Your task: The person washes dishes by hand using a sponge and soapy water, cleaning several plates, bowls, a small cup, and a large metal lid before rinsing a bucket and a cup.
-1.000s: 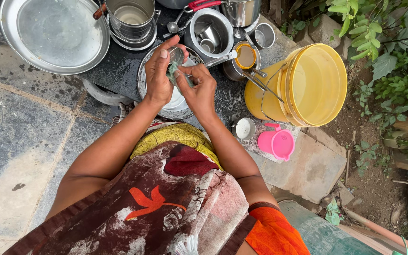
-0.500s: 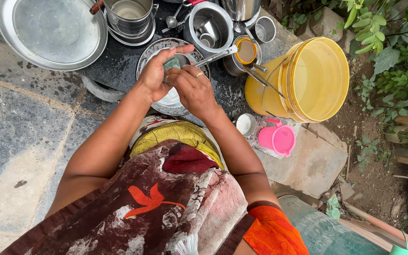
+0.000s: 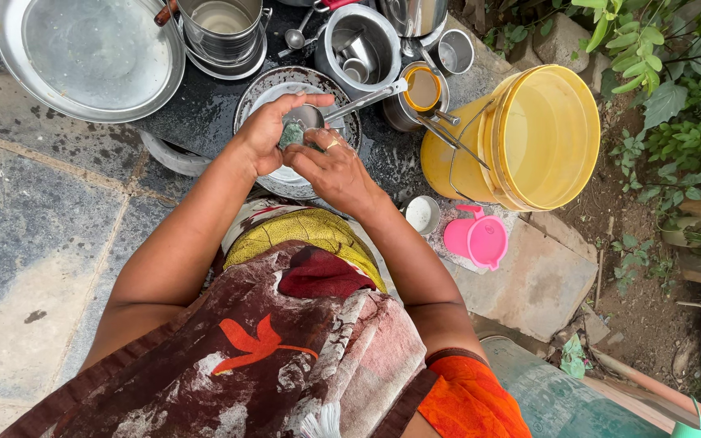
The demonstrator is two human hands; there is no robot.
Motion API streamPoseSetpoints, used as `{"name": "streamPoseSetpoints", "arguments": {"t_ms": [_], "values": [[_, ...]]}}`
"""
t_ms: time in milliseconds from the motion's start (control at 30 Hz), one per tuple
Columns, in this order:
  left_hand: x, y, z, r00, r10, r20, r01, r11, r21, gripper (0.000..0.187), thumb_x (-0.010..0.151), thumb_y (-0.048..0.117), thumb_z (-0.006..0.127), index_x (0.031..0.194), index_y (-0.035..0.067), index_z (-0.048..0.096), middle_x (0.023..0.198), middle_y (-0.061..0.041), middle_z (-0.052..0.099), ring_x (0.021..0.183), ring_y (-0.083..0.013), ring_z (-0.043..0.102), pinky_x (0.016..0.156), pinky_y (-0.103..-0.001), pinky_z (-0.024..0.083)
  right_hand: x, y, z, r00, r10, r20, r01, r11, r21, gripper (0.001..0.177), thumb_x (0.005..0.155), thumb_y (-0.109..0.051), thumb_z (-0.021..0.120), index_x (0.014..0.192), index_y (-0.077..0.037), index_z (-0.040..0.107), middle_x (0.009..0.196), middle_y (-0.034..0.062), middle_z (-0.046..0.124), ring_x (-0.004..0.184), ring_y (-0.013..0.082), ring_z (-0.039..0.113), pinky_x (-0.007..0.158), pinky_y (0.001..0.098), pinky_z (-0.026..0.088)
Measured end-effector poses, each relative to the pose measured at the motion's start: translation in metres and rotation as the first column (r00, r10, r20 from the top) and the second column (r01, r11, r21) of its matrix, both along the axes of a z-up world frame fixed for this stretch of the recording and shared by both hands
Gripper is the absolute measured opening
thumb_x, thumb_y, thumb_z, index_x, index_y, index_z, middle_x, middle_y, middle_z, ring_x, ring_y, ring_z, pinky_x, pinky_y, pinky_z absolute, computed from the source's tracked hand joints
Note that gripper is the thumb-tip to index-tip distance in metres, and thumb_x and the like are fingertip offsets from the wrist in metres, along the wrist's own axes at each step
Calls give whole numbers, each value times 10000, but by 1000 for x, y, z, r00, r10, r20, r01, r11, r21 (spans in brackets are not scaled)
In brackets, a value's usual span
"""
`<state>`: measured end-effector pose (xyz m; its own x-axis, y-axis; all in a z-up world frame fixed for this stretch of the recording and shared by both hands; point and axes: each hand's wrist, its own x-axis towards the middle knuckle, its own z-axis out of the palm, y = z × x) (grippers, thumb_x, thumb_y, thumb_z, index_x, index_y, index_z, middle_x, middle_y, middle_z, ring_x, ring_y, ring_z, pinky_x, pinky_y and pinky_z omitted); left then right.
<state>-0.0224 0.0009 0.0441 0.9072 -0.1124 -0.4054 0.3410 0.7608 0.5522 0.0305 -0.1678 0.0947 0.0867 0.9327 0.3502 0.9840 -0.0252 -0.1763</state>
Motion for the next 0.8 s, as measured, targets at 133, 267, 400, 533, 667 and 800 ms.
{"name": "streamPoseSetpoints", "arguments": {"t_ms": [133, 267, 400, 533, 667, 800], "values": [[1, -4, 1, 1000, 11, -17, -11, 1000, 16, 465, 1055, 430, 402, 1312, 184, 701, 1082, -53, 689, 845, -160, 618, 737, -318, 516, 6, -2, 3, 1000, 3, -26, -2, 999, 36, 302, 785, 44, 689, 1058, -83, 667, 1178, 6, 694, 1095, 275, 636, 907, 409, 572], [8, -16, 4, 1000, 6, 5, -7, 998, 61, 471, 1041, 443, 406, 1311, 188, 696, 1059, -88, 703, 924, -151, 626, 852, -332, 526, 6, 10, 1, 990, -109, -94, 132, 945, 300, 219, 874, 8, 771, 1021, -40, 616, 1139, 90, 699, 1014, 277, 678, 885, 383, 572], [10, -30, -1, 944, 261, 204, -285, 953, 99, 462, 1055, 421, 500, 1284, 61, 676, 1135, -51, 684, 1041, -126, 622, 919, -335, 526, 9, 14, -5, 929, -316, -194, 368, 849, 379, 204, 895, -37, 788, 980, -38, 603, 1061, 109, 727, 900, 267, 715, 813, 356, 554], [12, -37, -13, 789, 433, 436, -520, 848, 99, 461, 1096, 361, 578, 1369, -5, 645, 1128, -64, 669, 1042, -134, 593, 1026, -316, 481, 1, 8, -16, 584, -462, -668, 677, 731, 87, 234, 891, -98, 805, 953, 7, 605, 846, 84, 684, 697, 111, 627, 619, 265, 497], [13, -39, -14, 797, 449, 404, -515, 855, 66, 454, 1075, 347, 566, 1361, 2, 635, 1127, -54, 661, 1033, -137, 616, 993, -340, 505, -5, 7, -21, 455, -389, -801, 673, 739, 24, 235, 887, -105, 791, 964, 8, 600, 837, 39, 660, 757, 44, 604, 632, 229, 490], [13, -43, -10, 844, 373, 384, -438, 894, 94, 426, 1077, 290, 506, 1364, 3, 637, 1137, -71, 673, 1089, -136, 602, 1048, -318, 465, 6, 9, -14, 480, -451, -752, 756, 648, 93, 254, 890, -109, 803, 968, 15, 596, 829, 56, 678, 721, 74, 599, 633, 247, 499]]}}
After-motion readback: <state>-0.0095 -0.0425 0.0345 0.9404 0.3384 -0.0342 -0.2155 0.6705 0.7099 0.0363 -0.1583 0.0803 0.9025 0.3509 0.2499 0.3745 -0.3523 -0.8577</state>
